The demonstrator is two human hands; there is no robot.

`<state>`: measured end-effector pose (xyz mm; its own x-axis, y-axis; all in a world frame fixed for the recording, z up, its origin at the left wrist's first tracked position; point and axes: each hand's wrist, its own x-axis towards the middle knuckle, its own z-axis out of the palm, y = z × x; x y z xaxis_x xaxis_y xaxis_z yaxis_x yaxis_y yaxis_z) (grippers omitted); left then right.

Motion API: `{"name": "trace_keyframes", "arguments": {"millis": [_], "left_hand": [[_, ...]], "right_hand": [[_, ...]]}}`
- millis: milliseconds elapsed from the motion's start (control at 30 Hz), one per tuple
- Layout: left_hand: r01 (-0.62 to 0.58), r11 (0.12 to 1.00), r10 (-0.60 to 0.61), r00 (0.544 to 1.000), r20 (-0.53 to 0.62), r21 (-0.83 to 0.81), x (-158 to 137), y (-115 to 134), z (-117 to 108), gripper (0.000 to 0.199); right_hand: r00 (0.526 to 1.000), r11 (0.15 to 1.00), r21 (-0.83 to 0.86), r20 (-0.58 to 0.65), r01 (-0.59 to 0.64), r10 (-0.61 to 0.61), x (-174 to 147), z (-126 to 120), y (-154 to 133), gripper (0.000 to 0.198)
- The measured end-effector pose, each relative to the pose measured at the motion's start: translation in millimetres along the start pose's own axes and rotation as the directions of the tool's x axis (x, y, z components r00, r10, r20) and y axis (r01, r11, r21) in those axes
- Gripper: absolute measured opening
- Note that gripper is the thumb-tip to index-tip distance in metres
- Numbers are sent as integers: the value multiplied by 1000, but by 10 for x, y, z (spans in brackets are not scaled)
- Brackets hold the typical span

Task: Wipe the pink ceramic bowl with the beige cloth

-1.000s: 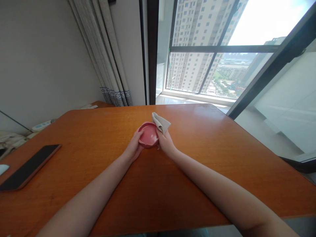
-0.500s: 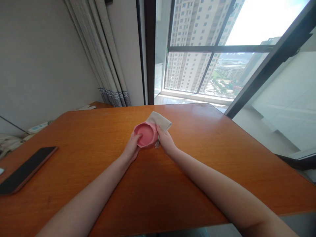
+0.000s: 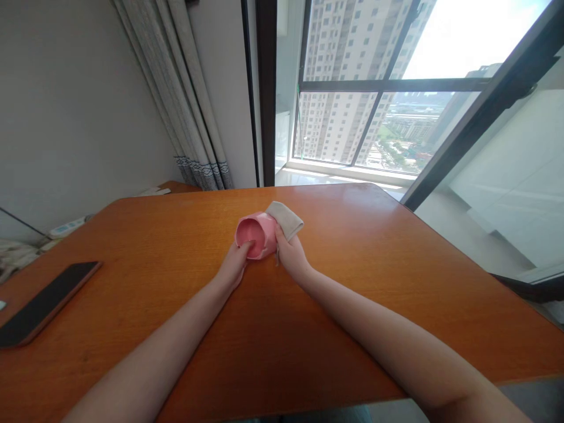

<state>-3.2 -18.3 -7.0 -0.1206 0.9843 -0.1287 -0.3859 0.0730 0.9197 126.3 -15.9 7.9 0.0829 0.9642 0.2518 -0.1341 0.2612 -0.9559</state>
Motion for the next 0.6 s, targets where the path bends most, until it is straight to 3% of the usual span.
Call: {"name": "trace_keyframes", "arguments": {"millis": [133, 333, 467, 533, 600], "left_hand": [[-44, 998, 45, 999, -16, 51, 25, -21, 0, 28], [-101, 994, 94, 983, -158, -40, 67, -34, -37, 27], [-301, 946, 311, 948, -72, 119, 47, -17, -45, 40], [-307, 929, 318, 948, -20, 208, 46, -15, -58, 38], [-233, 931, 248, 968, -20, 279, 55, -29, -77, 30]], "right_hand": [[997, 998, -6, -62, -55, 55, 70, -63, -54, 44], [990, 987, 76, 7, -139, 139, -47, 70, -30, 45], [985, 985, 75, -68, -153, 159, -49, 68, 21, 47], [982, 987, 53, -106, -154, 159, -2, 16, 45, 48], [984, 990, 26, -110, -140, 142, 51, -37, 64, 48]]}}
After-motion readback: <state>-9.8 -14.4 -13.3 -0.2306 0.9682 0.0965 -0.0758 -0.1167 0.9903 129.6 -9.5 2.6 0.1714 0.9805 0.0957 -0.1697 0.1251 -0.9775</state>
